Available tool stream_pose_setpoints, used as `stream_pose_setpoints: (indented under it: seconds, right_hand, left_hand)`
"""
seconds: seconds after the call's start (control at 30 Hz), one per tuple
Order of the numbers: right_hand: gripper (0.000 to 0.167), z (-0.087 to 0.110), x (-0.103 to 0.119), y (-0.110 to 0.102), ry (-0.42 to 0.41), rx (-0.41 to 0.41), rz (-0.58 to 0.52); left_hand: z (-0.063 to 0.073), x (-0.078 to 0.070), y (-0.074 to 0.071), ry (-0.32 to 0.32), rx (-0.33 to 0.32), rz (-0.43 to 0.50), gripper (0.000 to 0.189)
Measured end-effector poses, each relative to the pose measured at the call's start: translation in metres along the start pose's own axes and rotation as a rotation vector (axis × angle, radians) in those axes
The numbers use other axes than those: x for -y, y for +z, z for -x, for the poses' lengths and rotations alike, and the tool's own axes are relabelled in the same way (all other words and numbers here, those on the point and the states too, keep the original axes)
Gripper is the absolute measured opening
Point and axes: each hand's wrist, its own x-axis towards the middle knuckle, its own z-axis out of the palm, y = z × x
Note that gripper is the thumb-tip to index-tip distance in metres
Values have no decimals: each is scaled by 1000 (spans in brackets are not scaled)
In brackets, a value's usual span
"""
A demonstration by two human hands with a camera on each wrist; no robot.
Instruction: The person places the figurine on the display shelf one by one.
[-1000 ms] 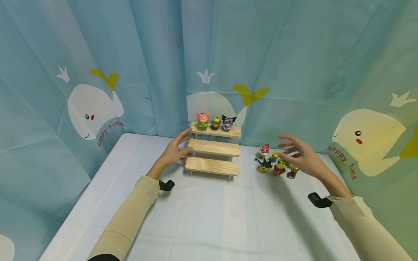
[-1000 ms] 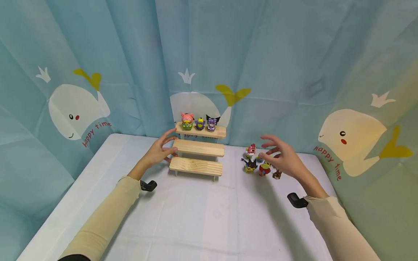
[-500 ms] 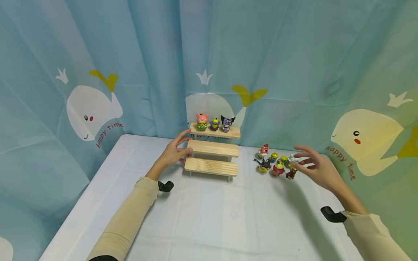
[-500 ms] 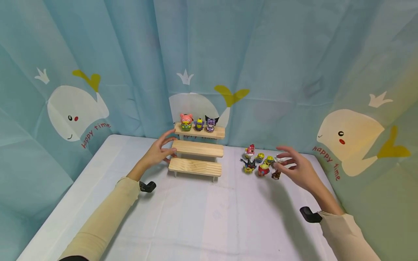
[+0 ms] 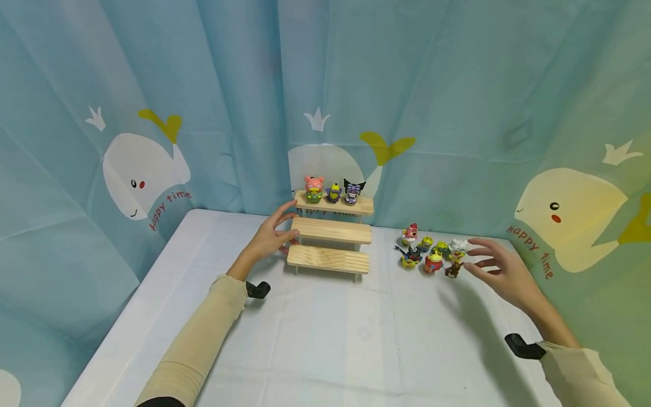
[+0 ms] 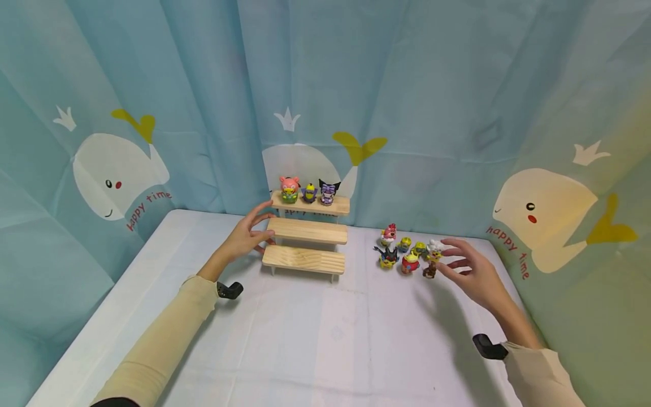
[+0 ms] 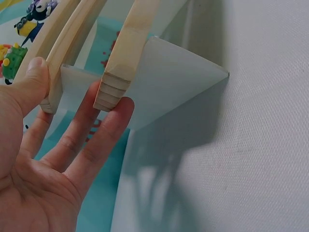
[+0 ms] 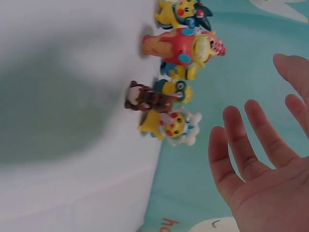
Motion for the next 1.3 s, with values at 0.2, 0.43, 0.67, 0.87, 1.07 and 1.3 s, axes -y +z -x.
stream_pose_setpoints:
  seconds: [0.2,0.43,0.67,0.87,1.07,1.3]
  right_hand:
    - [51,6,-15,8,50,-51,12]
    - [48,13,-41,20,142,-97,12]
    - [46,12,-59,29,160,-57,-24]
    - [43,11,-65,37,231,-11,12]
    - [43,8,-70,45,296,12,47]
    - [41,7,-72,48,284,23,18]
  left_hand:
    - [-4,12,-2,-2,-15,-21,76]
    - [-10,27,-6,2,-26,-42,76]
    - [-13,27,-7,3,-9,-14,77]
    - [-14,27,-6,21,-14,-34,76]
    - [-12,26,-4,16,-25,-44,75]
    - [-9,28,-4,5,-33,-49,75]
